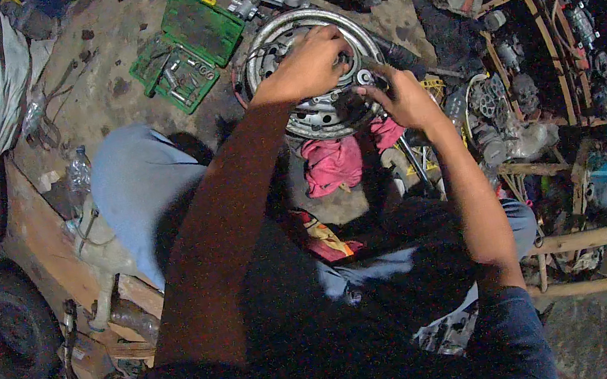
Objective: The person sits on the floor and uses a ratchet wrench to tighten bolts on a circular metal mechanical component, likely a brake drum or clutch assembly. They repeatedly reposition the tool and rotate the component to access different fasteners.
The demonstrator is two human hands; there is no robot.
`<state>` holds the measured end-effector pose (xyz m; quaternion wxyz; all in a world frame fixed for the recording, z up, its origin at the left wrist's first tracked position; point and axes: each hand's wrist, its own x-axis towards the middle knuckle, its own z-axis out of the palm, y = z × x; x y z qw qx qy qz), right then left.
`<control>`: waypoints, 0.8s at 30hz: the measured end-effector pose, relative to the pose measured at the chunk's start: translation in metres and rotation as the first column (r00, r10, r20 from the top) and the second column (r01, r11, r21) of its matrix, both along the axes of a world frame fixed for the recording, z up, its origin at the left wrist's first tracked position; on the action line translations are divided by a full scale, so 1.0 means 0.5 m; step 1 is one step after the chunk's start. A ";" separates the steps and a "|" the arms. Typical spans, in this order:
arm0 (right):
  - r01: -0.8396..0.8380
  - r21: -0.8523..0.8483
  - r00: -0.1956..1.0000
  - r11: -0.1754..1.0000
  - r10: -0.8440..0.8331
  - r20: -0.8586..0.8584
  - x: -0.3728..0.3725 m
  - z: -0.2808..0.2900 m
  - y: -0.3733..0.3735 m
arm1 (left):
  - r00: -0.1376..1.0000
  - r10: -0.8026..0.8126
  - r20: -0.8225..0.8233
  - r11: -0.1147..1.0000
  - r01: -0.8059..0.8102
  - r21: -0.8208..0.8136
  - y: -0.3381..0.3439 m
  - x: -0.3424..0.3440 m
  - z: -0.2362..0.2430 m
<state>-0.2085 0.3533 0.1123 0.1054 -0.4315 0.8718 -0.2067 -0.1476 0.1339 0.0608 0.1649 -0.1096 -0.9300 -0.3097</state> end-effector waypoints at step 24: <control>0.056 0.379 0.998 0.924 -0.044 -0.039 0.011 0.053 -0.059 | 0.997 -0.069 0.035 0.996 0.067 0.060 -0.026 0.037 -0.067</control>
